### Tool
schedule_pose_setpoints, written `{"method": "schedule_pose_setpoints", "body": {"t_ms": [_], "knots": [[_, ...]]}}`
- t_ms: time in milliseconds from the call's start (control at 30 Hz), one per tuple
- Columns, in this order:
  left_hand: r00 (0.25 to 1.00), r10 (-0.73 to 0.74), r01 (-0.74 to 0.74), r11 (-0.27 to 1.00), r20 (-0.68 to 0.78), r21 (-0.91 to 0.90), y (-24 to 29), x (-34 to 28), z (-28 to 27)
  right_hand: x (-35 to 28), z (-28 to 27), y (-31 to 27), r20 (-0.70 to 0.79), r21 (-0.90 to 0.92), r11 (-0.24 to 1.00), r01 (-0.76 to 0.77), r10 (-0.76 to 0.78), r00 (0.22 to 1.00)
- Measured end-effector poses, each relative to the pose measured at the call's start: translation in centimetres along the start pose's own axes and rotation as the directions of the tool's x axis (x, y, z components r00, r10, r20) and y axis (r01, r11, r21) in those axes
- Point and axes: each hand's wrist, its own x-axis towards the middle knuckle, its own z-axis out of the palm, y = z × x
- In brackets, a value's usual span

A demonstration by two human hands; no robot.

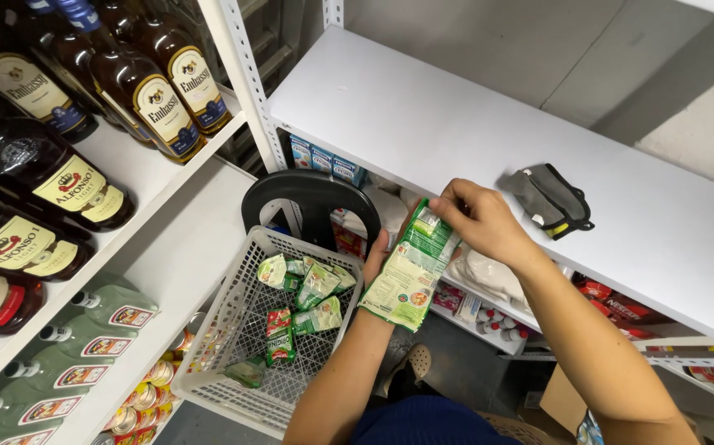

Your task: Cleaning tomato sauce pouches with a cloth and placing them onto a grocery shelf.

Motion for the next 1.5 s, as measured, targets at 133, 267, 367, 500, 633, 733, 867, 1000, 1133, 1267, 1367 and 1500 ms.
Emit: {"method": "schedule_pose_setpoints", "body": {"t_ms": [133, 267, 367, 500, 633, 733, 867, 1000, 1133, 1267, 1367, 1500], "knots": [[0.998, -0.010, 0.008, 1.000, -0.065, -0.029, 0.1, -0.5, 1.4, 0.6, 1.0, 1.7, 0.075, 0.273, 0.962, -0.001, -0.021, 0.997], [0.993, -0.026, 0.027, 1.000, -0.119, 0.010, -0.5, -0.9, 1.0, 0.3, 1.0, 1.0, 0.136, 0.319, 0.946, 0.050, -0.098, 0.986], [0.993, -0.027, 0.030, 0.999, -0.114, 0.027, -0.8, -0.9, 1.5, -0.2, 0.4, -0.8, 0.228, 0.331, 0.941, -0.074, -0.004, 0.974], [0.999, -0.016, 0.022, 0.993, -0.051, 0.113, -0.5, -0.9, 2.4, -0.4, 0.2, -0.4, 0.239, 0.346, 0.935, -0.082, -0.003, 0.971], [0.997, -0.047, 0.051, 0.996, -0.058, 0.078, -0.5, -0.9, 0.6, -1.3, -0.5, -2.2, 0.171, 0.305, 0.952, -0.018, -0.036, 0.985], [0.998, -0.054, 0.057, 0.996, -0.043, 0.070, -0.4, -1.1, -2.8, -1.8, -0.7, -2.8, 0.143, 0.215, 0.976, -0.029, -0.002, 0.990], [0.991, -0.129, 0.131, 0.961, -0.024, 0.245, 0.5, -0.5, 1.0, -2.2, -0.9, -2.4, 0.115, 0.220, 0.976, -0.006, -0.020, 0.993], [0.982, -0.175, 0.170, 0.697, -0.065, 0.697, 2.6, 0.1, 0.3, -2.8, -1.4, -1.1, -0.086, 0.063, 0.946, 0.317, -0.311, 0.946], [0.990, 0.060, -0.131, 0.130, 0.125, 0.983, 2.9, 0.4, 6.6, -3.6, -2.5, -2.0, -0.130, -0.015, 0.866, 0.499, -0.497, 0.858], [0.930, 0.161, -0.262, -0.344, 0.331, 0.902, 2.8, 0.4, 11.0, -4.2, -2.7, -2.8, -0.126, -0.176, 0.755, 0.632, -0.654, 0.746], [0.923, 0.175, -0.249, -0.406, 0.342, 0.880, 2.5, -0.1, 12.6, -4.9, -2.7, -2.7, -0.177, -0.178, 0.749, 0.638, -0.662, 0.728], [0.915, 0.149, -0.294, -0.392, 0.376, 0.872, 2.4, -0.5, 13.9, -5.8, -3.2, -3.2, -0.205, -0.273, 0.717, 0.642, -0.695, 0.689]]}}
